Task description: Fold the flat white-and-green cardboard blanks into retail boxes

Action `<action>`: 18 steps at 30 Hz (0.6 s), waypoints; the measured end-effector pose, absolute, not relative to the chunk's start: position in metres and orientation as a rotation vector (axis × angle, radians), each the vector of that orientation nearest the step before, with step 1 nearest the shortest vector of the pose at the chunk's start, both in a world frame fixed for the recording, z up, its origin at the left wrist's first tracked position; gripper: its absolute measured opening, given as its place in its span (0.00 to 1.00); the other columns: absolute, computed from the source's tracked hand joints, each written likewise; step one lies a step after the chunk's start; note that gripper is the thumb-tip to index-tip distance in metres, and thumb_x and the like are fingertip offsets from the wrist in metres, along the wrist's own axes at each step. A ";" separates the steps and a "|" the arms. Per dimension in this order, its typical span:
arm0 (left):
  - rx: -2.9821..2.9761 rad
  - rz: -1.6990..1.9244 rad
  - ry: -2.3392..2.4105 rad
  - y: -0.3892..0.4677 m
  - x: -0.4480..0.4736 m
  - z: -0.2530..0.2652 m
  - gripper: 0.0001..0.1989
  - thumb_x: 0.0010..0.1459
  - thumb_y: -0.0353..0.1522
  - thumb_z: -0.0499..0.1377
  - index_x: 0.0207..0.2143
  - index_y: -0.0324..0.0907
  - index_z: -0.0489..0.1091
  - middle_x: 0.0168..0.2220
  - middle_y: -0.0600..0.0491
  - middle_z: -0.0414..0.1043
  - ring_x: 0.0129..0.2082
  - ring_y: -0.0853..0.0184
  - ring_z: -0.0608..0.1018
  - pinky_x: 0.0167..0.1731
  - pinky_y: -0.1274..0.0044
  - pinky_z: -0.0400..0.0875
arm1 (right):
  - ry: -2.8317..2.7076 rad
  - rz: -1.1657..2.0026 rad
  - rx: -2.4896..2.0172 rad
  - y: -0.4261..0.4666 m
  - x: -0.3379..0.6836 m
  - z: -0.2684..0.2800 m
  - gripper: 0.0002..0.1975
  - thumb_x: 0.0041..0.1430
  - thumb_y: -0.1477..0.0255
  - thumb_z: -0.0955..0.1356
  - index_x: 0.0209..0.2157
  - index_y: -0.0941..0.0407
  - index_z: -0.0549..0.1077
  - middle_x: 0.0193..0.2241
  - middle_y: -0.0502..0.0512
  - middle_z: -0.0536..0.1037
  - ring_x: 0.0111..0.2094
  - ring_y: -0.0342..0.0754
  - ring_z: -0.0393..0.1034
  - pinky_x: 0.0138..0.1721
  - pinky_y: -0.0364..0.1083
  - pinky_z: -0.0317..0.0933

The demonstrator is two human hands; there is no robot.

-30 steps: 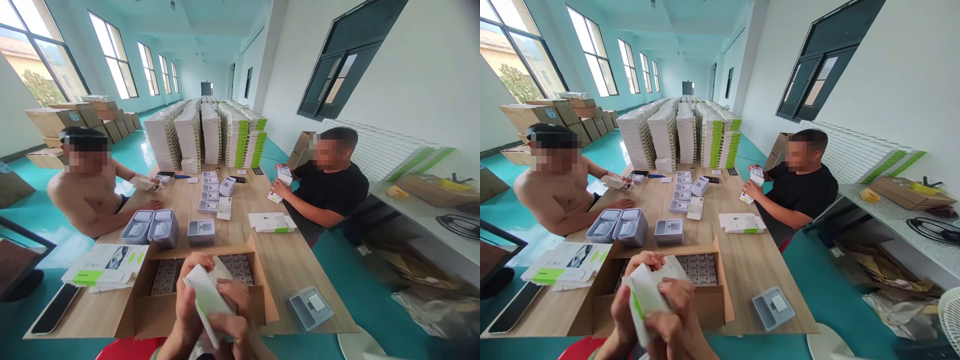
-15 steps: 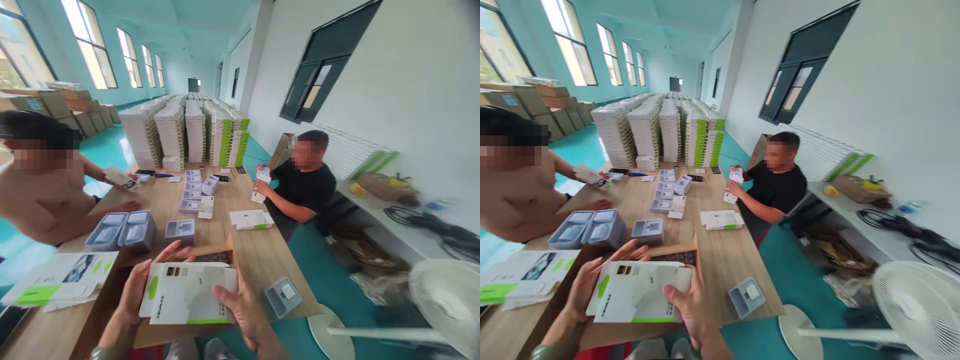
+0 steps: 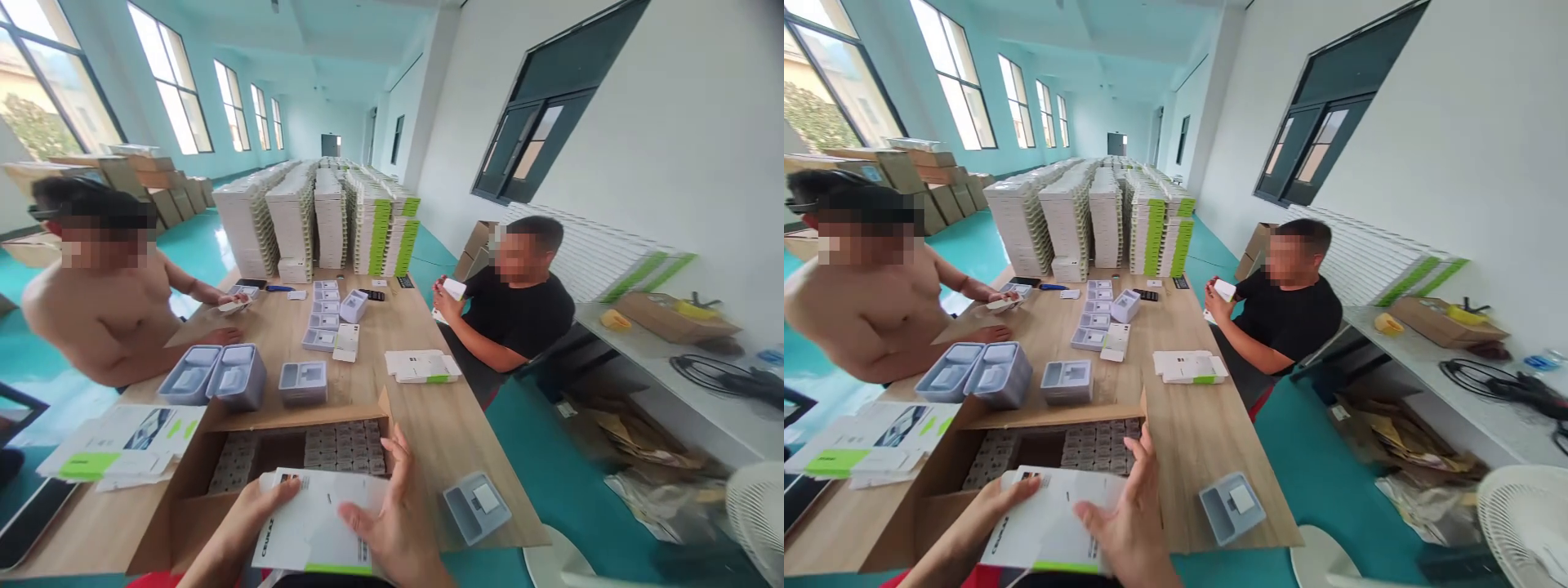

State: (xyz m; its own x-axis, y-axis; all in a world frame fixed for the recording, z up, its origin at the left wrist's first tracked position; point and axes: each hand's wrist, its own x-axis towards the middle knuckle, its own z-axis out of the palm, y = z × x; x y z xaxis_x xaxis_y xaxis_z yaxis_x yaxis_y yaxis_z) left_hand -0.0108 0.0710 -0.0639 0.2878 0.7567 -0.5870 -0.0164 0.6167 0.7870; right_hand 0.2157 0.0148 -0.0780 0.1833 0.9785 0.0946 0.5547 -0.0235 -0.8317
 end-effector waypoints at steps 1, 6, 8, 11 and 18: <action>0.796 0.584 1.161 0.072 -0.013 -0.063 0.30 0.40 0.56 0.73 0.30 0.37 0.78 0.23 0.50 0.79 0.24 0.64 0.77 0.25 0.77 0.67 | -1.662 0.725 -1.672 0.018 0.216 -0.070 0.54 0.47 0.49 0.77 0.68 0.55 0.55 0.72 0.73 0.52 0.72 0.73 0.48 0.68 0.68 0.51; 0.878 0.656 1.108 0.099 -0.026 -0.051 0.26 0.42 0.49 0.76 0.32 0.37 0.78 0.26 0.53 0.80 0.25 0.68 0.76 0.25 0.80 0.66 | -2.333 1.104 -1.554 0.056 0.208 -0.021 0.66 0.36 0.60 0.82 0.73 0.55 0.50 0.67 0.70 0.65 0.67 0.71 0.58 0.68 0.65 0.50; 0.847 0.737 1.035 0.106 -0.023 -0.047 0.34 0.43 0.55 0.72 0.46 0.41 0.77 0.37 0.49 0.83 0.34 0.61 0.81 0.32 0.76 0.73 | -2.228 1.054 -1.635 0.072 0.201 -0.010 0.61 0.37 0.65 0.81 0.71 0.56 0.55 0.63 0.68 0.70 0.62 0.67 0.65 0.64 0.60 0.59; 0.698 0.990 0.917 0.107 0.001 -0.049 0.46 0.38 0.58 0.72 0.56 0.45 0.72 0.50 0.43 0.82 0.49 0.49 0.82 0.47 0.65 0.77 | -1.883 0.953 -1.723 0.086 0.184 -0.009 0.51 0.41 0.66 0.79 0.66 0.53 0.60 0.60 0.65 0.72 0.59 0.66 0.69 0.59 0.58 0.64; 0.397 1.141 1.213 0.104 0.044 -0.064 0.29 0.46 0.50 0.73 0.45 0.40 0.77 0.38 0.43 0.86 0.43 0.47 0.86 0.43 0.64 0.81 | -1.607 1.004 -1.582 0.081 0.167 -0.060 0.48 0.44 0.65 0.77 0.67 0.56 0.60 0.60 0.72 0.72 0.58 0.76 0.69 0.56 0.66 0.67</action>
